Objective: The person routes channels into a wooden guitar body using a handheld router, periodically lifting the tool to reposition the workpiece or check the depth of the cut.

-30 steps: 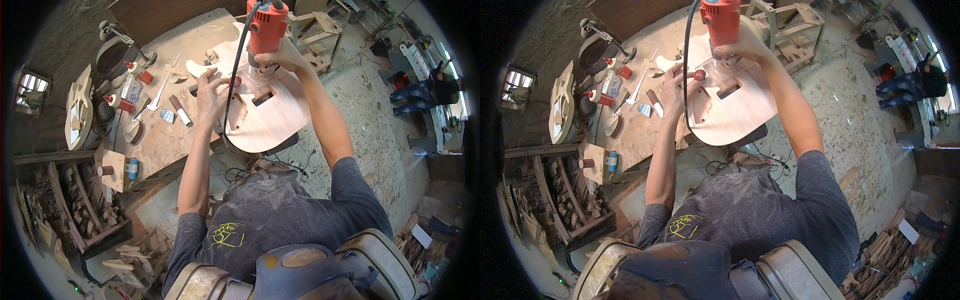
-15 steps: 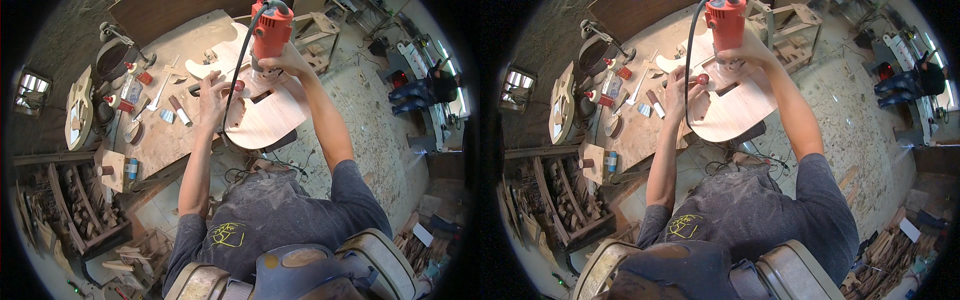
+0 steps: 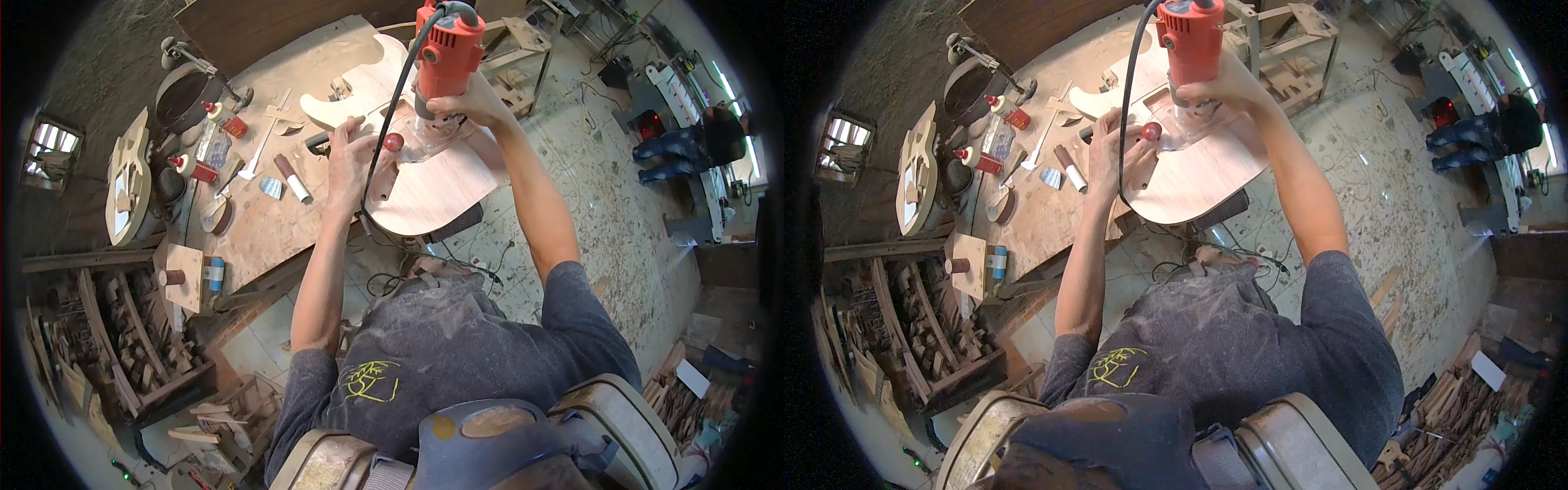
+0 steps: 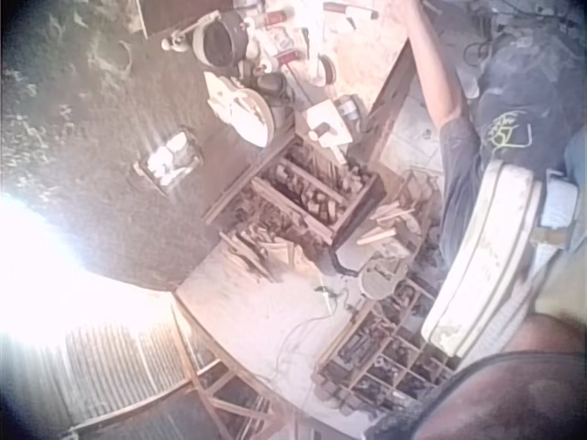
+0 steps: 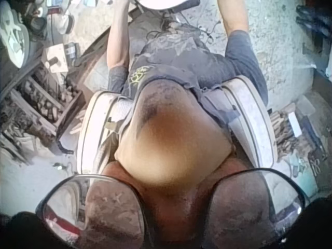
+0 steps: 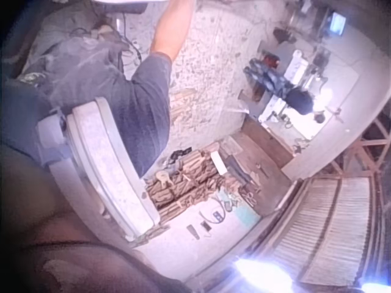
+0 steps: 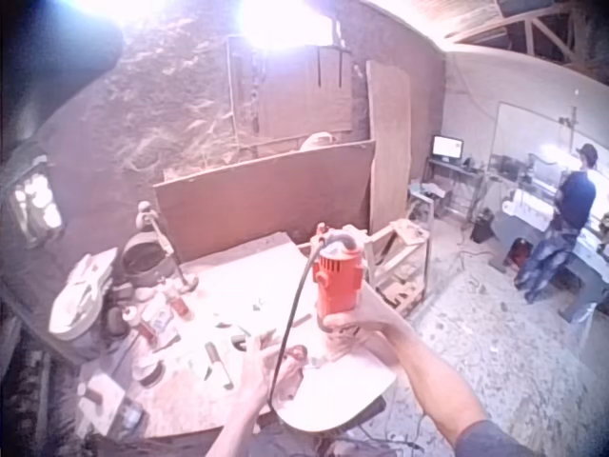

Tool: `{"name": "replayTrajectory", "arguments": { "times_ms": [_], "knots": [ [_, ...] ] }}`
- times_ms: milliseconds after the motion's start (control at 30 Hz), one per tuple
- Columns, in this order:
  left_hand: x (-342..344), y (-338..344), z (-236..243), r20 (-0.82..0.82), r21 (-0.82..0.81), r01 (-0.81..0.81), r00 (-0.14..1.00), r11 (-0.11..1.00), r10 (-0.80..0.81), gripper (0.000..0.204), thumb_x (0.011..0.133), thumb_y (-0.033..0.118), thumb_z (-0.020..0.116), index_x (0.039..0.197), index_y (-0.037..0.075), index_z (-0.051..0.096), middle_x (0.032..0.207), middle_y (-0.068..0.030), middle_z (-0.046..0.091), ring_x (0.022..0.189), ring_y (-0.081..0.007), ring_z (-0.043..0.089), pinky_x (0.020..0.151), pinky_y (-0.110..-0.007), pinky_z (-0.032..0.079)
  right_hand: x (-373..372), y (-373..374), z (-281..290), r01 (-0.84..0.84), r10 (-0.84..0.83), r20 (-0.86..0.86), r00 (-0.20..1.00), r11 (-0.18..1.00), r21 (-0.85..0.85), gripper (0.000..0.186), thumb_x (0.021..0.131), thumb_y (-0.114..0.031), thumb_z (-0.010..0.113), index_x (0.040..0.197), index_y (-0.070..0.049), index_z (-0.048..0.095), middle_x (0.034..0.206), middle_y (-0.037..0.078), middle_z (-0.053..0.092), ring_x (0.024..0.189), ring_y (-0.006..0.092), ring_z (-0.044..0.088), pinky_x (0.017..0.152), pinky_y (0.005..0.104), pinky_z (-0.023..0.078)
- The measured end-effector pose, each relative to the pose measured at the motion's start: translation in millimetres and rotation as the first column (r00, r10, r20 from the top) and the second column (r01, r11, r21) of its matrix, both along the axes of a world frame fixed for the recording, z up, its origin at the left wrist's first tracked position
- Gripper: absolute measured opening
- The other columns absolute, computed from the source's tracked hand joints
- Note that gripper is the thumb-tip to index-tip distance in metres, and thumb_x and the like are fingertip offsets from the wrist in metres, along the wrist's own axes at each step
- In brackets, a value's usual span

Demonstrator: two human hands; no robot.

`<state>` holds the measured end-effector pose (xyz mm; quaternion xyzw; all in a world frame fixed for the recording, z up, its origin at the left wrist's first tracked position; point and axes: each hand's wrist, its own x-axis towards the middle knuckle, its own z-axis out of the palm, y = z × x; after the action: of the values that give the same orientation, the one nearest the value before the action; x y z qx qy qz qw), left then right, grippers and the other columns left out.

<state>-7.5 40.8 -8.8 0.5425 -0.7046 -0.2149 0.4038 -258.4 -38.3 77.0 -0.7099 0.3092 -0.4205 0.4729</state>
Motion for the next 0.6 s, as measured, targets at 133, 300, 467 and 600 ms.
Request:
{"name": "replayTrajectory", "arguments": {
  "times_ms": [133,300,467,600],
  "knots": [
    [-0.5,-2.1,0.2,-0.003,-0.003,-0.007,1.000,1.000,0.007,0.034,0.076,0.021,0.088,0.106,0.007,0.080,0.142,-0.0197,0.050,0.135,-0.0375,0.049,0.113,-0.046,0.044,-1.9,-1.4,2.2,-0.006,0.007,-0.037,0.999,0.999,0.047,0.050,0.074,-0.022,0.085,0.113,-0.003,0.061,0.095,0.004,0.067,0.086,0.0133,0.066,0.076,0.0303,0.054],
    [-2.4,-3.3,4.0,-0.034,0.049,-0.020,0.999,0.999,0.021,0.033,0.077,0.017,0.087,0.107,0.008,0.080,0.145,-0.0192,0.047,0.136,-0.0364,0.049,0.114,-0.043,0.044,-0.5,-12.3,-5.7,-0.001,0.001,-0.011,1.000,1.000,-0.003,0.054,0.073,-0.023,0.085,0.116,-0.003,0.059,0.099,0.004,0.067,0.089,0.0130,0.065,0.077,0.0311,0.055],
    [-1.8,-7.3,7.5,-0.018,0.053,-0.051,0.999,0.997,0.052,0.032,0.077,0.016,0.087,0.108,0.009,0.080,0.146,-0.0185,0.047,0.137,-0.0363,0.049,0.114,-0.042,0.044,5.0,-21.8,-7.9,-0.022,0.022,0.019,1.000,1.000,0.002,0.057,0.072,-0.023,0.086,0.118,-0.004,0.057,0.099,0.003,0.065,0.090,0.0124,0.064,0.079,0.0316,0.054],
    [0.8,-12.5,12.2,-0.033,0.069,-0.071,0.997,0.995,0.074,0.030,0.078,0.019,0.087,0.107,0.012,0.081,0.145,-0.0188,0.048,0.134,-0.0361,0.053,0.113,-0.044,0.045,9.1,-27.5,-5.6,-0.001,0.001,-0.001,1.000,0.999,-0.052,0.055,0.073,-0.022,0.085,0.117,-0.004,0.057,0.098,0.003,0.065,0.089,0.0119,0.062,0.079,0.0309,0.053]
  ]
}}
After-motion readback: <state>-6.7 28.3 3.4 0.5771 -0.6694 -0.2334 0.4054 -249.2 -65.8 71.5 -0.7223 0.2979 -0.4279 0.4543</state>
